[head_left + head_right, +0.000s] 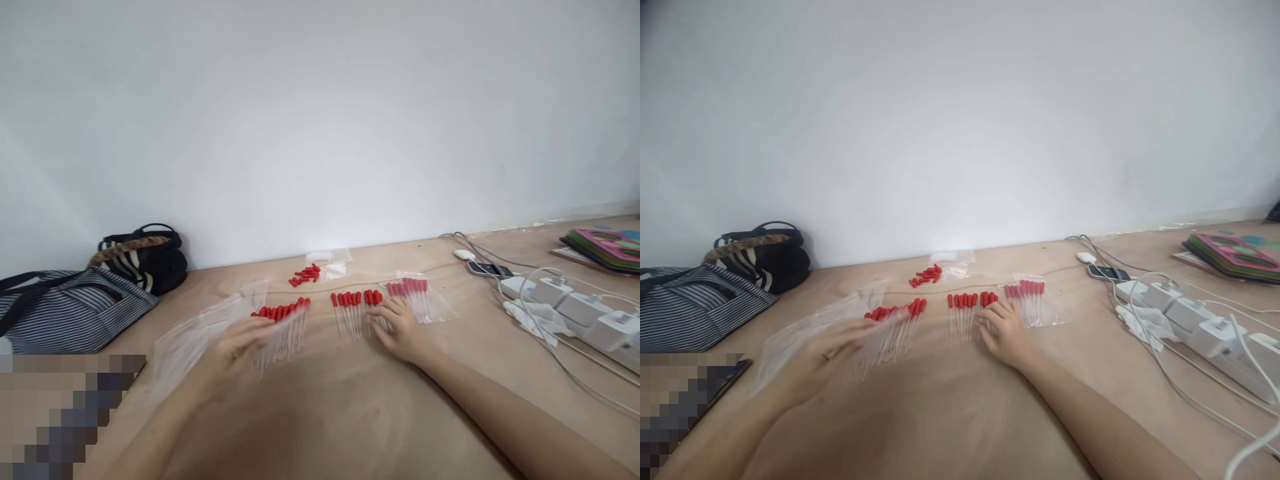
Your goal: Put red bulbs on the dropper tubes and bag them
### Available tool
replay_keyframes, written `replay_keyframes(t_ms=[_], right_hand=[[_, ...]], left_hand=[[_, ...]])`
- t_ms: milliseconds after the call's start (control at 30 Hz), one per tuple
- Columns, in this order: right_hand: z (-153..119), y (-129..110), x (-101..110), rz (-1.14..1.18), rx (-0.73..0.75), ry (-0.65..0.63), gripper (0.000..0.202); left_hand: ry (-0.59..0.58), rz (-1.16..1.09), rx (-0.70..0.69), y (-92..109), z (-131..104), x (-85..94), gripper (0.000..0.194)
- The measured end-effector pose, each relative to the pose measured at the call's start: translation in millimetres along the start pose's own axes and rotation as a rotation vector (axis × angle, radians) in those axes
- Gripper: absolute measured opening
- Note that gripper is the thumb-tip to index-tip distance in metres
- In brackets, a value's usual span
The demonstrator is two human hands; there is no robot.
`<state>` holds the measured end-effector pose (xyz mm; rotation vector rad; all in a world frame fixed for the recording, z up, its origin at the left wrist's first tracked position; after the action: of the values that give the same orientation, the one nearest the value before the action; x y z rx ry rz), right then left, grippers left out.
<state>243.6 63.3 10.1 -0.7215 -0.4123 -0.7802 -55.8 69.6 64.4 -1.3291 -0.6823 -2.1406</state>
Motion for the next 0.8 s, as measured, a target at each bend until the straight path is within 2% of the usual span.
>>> replay_keyframes(t_ms=[67, 100, 200, 267, 333, 400, 467, 633, 700, 800], right_hand=[[-2, -14, -6, 0.107, 0.045, -0.136, 0.016], [-4, -20, -9, 0.146, 0.065, -0.208, 0.017], [-11, -36, -15, 0.200, 0.105, -0.394, 0.015], [-16, -42, -17, 0.202, 0.110, -0.481, 0.011], [-19, -45, -18, 0.193, 0.100, -0.533, 0.006], [-20, -45, -18, 0.185, 0.084, -0.557, 0.004], [-22, -44, -19, 0.177, 0.072, -0.575, 0.003], [-24, -42, -20, 0.198, 0.064, -0.626, 0.003], [-24, -43, -20, 0.223, 0.068, -0.640, 0.005], [-25, -44, -19, 0.252, 0.075, -0.651, 0.008]], left_hand=[[-0.147, -0.158, -0.218, 33, 4, -20.5, 0.033], [-0.207, -0.203, -0.258, 45, 4, -28.8, 0.032], [-0.388, -0.227, -0.248, 65, 1, -44.3, 0.033], [-0.447, -0.193, -0.191, 69, -2, -45.3, 0.049], [-0.446, -0.176, -0.143, 72, -3, -43.7, 0.061], [-0.442, -0.191, -0.132, 78, -3, -46.6, 0.061], [-0.449, -0.221, -0.132, 86, -2, -55.7, 0.066], [-0.402, -0.297, -0.096, 100, 3, -84.7, 0.094], [-0.397, -0.325, -0.075, 100, 3, -94.4, 0.096], [-0.351, -0.339, -0.039, 95, 2, -102.7, 0.090]])
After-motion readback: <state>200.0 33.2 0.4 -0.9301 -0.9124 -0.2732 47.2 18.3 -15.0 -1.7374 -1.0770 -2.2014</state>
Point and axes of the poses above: each hand's wrist, its own z-axis towards the middle knuckle, its own x-axis out of the back of the hand, y = z × x, the point moved 5 cm from there along z, towards the middle knuckle, and after that the axes turned 11 degrees about -x, right-handed, at the moved point
